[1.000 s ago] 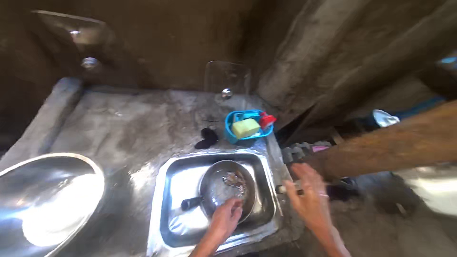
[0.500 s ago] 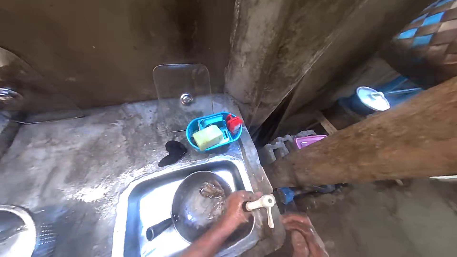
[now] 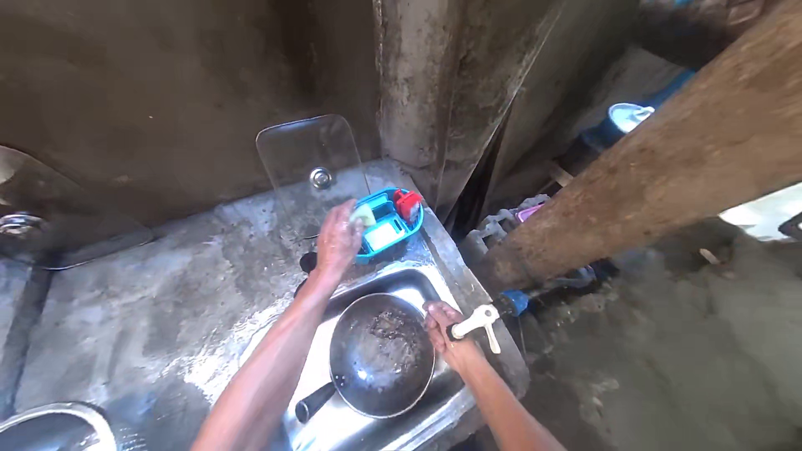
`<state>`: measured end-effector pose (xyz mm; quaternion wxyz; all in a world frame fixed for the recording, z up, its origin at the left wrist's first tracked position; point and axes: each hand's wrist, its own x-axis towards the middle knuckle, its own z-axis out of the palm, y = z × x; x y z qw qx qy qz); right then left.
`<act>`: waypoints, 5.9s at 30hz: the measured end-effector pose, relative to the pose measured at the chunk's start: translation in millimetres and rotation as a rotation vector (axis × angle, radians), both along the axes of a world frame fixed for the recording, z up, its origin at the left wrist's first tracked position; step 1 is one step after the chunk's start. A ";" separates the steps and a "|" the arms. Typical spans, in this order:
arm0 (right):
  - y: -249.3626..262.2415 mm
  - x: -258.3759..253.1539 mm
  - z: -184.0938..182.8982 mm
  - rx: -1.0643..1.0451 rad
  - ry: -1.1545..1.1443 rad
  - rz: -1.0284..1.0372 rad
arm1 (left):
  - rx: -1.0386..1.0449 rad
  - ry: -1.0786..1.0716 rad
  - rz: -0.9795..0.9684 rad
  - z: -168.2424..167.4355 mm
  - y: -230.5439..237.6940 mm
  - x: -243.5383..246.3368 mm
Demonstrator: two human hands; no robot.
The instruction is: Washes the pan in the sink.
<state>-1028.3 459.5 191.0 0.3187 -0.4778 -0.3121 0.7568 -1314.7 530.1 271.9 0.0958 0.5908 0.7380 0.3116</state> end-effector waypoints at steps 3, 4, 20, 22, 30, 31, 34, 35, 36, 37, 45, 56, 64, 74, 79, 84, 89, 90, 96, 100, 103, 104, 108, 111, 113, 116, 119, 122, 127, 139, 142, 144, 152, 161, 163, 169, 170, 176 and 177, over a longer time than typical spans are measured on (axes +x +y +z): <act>5.2 -5.5 -7.4 -0.037 -0.084 0.021 | 0.176 -0.130 0.117 14.3 -24.3 -23.9; 3.7 -6.2 -11.7 -0.007 -0.158 0.037 | 0.187 -0.135 0.165 13.0 -35.1 -33.7; 102.0 -167.3 65.0 0.908 -1.235 0.336 | -0.319 0.137 -0.015 -110.4 -84.1 -60.9; 106.2 -169.1 66.7 0.971 -1.277 0.363 | -0.306 0.102 -0.017 -115.8 -84.6 -60.3; 2.2 -93.7 5.4 0.736 -1.006 0.339 | -0.513 -0.215 0.157 -85.2 -163.0 -51.5; -4.0 -82.0 -4.2 0.682 -1.030 0.365 | -0.637 -0.221 0.140 -81.2 -181.2 -43.2; -4.2 -68.1 -9.3 0.694 -1.040 0.277 | -0.890 -0.131 0.033 -68.4 -231.9 -13.6; 0.3 -72.8 -2.9 0.742 -1.037 0.226 | -0.942 -0.059 -0.027 -69.2 -245.3 -6.0; 6.6 -81.2 6.7 0.781 -1.044 0.190 | -0.993 0.014 -0.087 -71.4 -256.1 0.6; 15.9 -92.9 18.4 0.805 -1.068 0.173 | -1.051 0.076 -0.135 -74.6 -263.2 5.7; 124.3 -167.2 43.6 0.873 -1.382 0.449 | -1.206 0.235 -0.202 -72.8 -293.7 -6.2; 91.5 -146.7 58.2 1.052 -1.203 0.158 | -1.236 0.293 -0.324 -40.9 -343.2 -5.6; -50.8 -11.0 -58.8 0.343 -1.458 0.861 | -0.954 0.177 -0.172 -72.1 -321.1 -25.1; -48.6 -1.0 -25.2 0.257 -1.488 1.225 | -0.920 0.165 -0.166 -95.7 -250.8 -27.9; -28.5 41.3 44.5 0.434 -1.410 1.226 | -0.847 0.093 -0.168 -100.1 -254.4 -28.1; -8.8 45.6 39.9 0.336 -1.182 0.866 | -0.757 -0.047 -0.244 -105.4 -235.9 9.8; 18.5 5.4 -10.9 0.402 -1.115 0.706 | -0.442 -0.228 -0.096 -59.5 -217.8 41.7; 24.7 -3.1 -13.3 0.429 -1.105 0.773 | -0.353 -0.301 -0.092 -53.0 -212.2 56.3; -10.6 -19.3 -3.2 0.285 -1.055 0.803 | -0.016 -0.602 -0.204 -83.7 -137.8 168.0; -10.6 -28.9 -17.6 0.347 -1.187 0.876 | -0.235 -0.760 -0.015 -122.9 -79.0 166.5; -3.3 -21.5 -28.5 0.454 -1.183 0.846 | -0.241 -0.857 0.147 -127.5 -77.0 179.4; -3.5 -14.8 -20.3 0.398 -1.143 0.825 | -0.239 -0.808 0.170 -120.7 -84.3 188.3; -9.8 11.6 -24.5 0.259 -1.036 0.713 | -0.303 -0.695 0.167 -89.9 -115.0 217.8; -16.7 -1.7 -78.5 0.513 -0.962 0.466 | -0.294 -0.704 0.280 -102.2 -104.5 201.7; -5.6 -16.7 -88.7 0.512 -0.847 0.289 | -0.246 -0.803 0.415 -125.4 -90.4 182.4; 9.3 -15.3 -55.5 0.325 -0.579 0.135 | -0.223 -0.934 0.487 -134.6 -96.7 167.7; 15.9 -18.9 -54.6 0.166 -0.162 -0.131 | -0.303 -0.904 0.309 -113.8 -116.0 187.0; -4.9 -37.3 -42.7 0.156 -0.074 -0.141 | -0.223 -0.819 0.278 -106.5 -100.6 187.8; -38.6 -47.3 -8.1 0.178 -0.244 -0.053 | -0.133 -1.061 0.456 -136.0 -73.4 181.5; -33.7 -13.5 12.9 0.283 -0.646 0.142 | -0.236 -1.319 0.254 -79.8 -114.8 214.3; -36.8 -4.6 -18.6 0.354 -0.465 -0.098 | -0.162 -1.401 0.210 -83.6 -137.0 229.1; -47.4 -5.9 -15.4 0.270 -0.430 -0.140 | -0.074 -1.325 0.209 -97.9 -140.6 226.1; -87.1 -23.9 -14.3 0.479 -0.514 0.021 | -0.202 -1.148 0.541 -99.6 -104.2 195.2; -28.9 -33.8 -11.1 0.258 -0.512 -0.018 | -0.212 -1.276 0.533 -107.8 -89.8 201.1; -47.8 -35.2 -1.5 0.294 -0.532 0.091 | -0.306 -1.168 0.609 -113.5 -73.9 191.4; 11.6 -7.8 -25.2 0.558 -0.538 0.141 | -0.224 -1.287 0.334 -107.1 -92.8 216.3; 24.5 -2.7 -23.2 0.633 -0.608 0.219 | -0.225 -1.334 0.295 -110.2 -93.1 216.3; 103.2 -10.6 -31.4 1.277 -1.063 0.571 | -0.371 -1.193 0.159 -134.1 -74.2 205.4; 119.4 -13.4 -37.3 1.390 -1.082 0.578 | -0.389 -1.134 0.160 -136.0 -71.4 204.8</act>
